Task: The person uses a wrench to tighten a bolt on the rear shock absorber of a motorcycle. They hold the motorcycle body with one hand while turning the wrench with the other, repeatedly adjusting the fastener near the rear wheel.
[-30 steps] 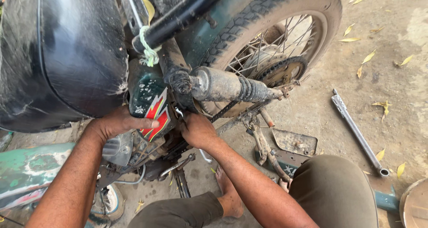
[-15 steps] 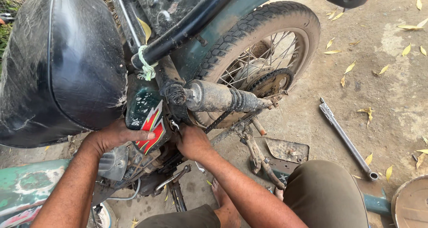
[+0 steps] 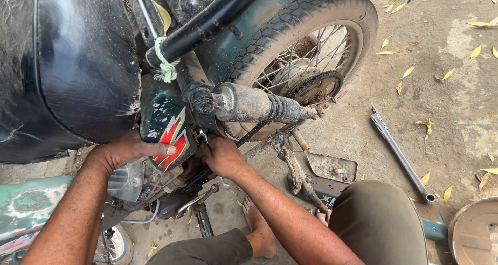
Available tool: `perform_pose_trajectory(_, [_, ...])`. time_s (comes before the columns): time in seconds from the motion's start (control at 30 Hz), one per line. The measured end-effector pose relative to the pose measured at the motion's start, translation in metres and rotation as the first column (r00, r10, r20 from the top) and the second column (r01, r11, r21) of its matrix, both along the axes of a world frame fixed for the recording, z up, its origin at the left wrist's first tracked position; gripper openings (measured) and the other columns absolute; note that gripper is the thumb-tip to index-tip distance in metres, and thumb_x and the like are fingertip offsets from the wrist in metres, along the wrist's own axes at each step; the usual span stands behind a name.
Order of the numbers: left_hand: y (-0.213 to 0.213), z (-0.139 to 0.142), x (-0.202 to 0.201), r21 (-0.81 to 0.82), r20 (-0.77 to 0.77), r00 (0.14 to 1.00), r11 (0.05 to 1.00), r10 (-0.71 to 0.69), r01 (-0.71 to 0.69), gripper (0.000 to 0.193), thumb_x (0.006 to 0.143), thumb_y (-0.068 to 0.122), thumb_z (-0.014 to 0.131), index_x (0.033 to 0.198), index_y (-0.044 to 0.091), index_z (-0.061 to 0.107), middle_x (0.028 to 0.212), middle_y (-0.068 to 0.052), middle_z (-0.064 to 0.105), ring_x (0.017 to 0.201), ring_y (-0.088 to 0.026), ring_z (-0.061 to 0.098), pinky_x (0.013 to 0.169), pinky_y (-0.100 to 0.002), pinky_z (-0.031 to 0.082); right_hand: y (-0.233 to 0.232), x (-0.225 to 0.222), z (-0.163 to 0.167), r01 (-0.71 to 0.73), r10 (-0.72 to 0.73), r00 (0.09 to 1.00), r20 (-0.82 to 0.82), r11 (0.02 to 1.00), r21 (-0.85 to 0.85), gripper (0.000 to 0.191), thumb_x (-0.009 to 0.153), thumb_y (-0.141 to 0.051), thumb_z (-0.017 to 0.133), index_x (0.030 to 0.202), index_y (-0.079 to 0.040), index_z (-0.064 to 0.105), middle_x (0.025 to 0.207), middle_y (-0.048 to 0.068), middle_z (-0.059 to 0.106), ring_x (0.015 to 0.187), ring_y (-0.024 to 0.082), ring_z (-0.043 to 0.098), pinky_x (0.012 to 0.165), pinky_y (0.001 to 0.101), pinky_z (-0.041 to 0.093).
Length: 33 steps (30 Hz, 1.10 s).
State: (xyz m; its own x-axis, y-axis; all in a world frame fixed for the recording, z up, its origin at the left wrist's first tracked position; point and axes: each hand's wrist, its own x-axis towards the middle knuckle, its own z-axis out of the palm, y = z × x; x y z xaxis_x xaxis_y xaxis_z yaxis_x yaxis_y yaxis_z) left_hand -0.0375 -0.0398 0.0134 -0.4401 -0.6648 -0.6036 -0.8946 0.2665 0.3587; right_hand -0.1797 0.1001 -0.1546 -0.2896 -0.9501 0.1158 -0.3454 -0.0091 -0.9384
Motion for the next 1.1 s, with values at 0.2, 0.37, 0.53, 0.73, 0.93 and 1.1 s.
perform_pose_trajectory(0.2, [0.000,0.000,0.001,-0.036,-0.039,0.998,0.999,-0.041,0.040,0.103,0.052,0.058,0.087,0.140,0.014,0.059,0.134,-0.013,0.071,0.126,-0.025,0.064,0.107,-0.043,0.049,-0.007,-0.015,0.008,-0.152,0.146,0.988,0.053,0.982,0.114,0.033,0.094,-0.029,0.061,0.094,0.002,0.073,0.085,0.024,0.071,0.086,0.041,0.072,0.082,0.0509,0.056])
perform_pose_trajectory(0.37, [0.001,0.001,0.003,-0.018,-0.025,1.000,1.000,-0.004,0.004,0.097,0.052,0.058,0.086,0.135,0.013,0.065,0.130,-0.013,0.074,0.122,-0.026,0.068,0.106,-0.042,0.050,-0.004,0.000,0.005,0.037,-0.025,0.989,-0.145,0.996,0.076,0.029,0.094,-0.027,0.059,0.099,0.000,0.069,0.083,0.023,0.071,0.086,0.042,0.070,0.079,0.0544,0.054])
perform_pose_trajectory(0.53, [0.002,0.003,0.001,-0.042,-0.001,1.000,0.999,-0.019,0.019,0.091,0.052,0.059,0.085,0.129,0.012,0.072,0.126,-0.013,0.078,0.120,-0.027,0.070,0.105,-0.042,0.051,0.003,0.008,0.000,0.063,-0.063,0.997,-0.045,0.998,0.014,0.028,0.096,-0.025,0.060,0.101,0.001,0.068,0.081,0.024,0.070,0.086,0.043,0.070,0.082,0.0541,0.054])
perform_pose_trajectory(0.73, [0.002,0.002,0.001,-0.034,0.006,1.000,0.999,0.020,-0.019,0.097,0.050,0.059,0.086,0.134,0.014,0.067,0.128,-0.014,0.075,0.122,-0.027,0.069,0.104,-0.043,0.052,-0.004,-0.007,0.007,-0.098,0.105,0.994,-0.031,0.979,0.179,0.029,0.093,-0.026,0.062,0.097,0.000,0.073,0.082,0.021,0.071,0.086,0.039,0.072,0.083,0.0500,0.056])
perform_pose_trajectory(0.93, [0.005,0.005,0.000,-0.037,0.021,1.000,0.999,-0.005,0.005,0.097,0.051,0.059,0.086,0.134,0.014,0.066,0.129,-0.011,0.074,0.121,-0.025,0.068,0.105,-0.041,0.050,-0.002,0.007,0.001,0.053,-0.045,0.988,-0.149,0.997,0.053,0.026,0.092,-0.023,0.061,0.101,0.000,0.068,0.083,0.023,0.071,0.085,0.043,0.070,0.078,0.0541,0.055])
perform_pose_trajectory(1.1, [0.012,0.010,-0.003,-0.066,0.058,0.998,0.998,0.010,-0.006,0.089,0.051,0.057,0.085,0.128,0.014,0.072,0.124,-0.010,0.078,0.117,-0.024,0.071,0.104,-0.041,0.051,0.003,0.017,0.001,0.099,-0.098,0.995,-0.025,0.995,0.035,0.025,0.093,-0.021,0.059,0.101,0.001,0.065,0.082,0.026,0.071,0.085,0.045,0.070,0.079,0.0554,0.054])
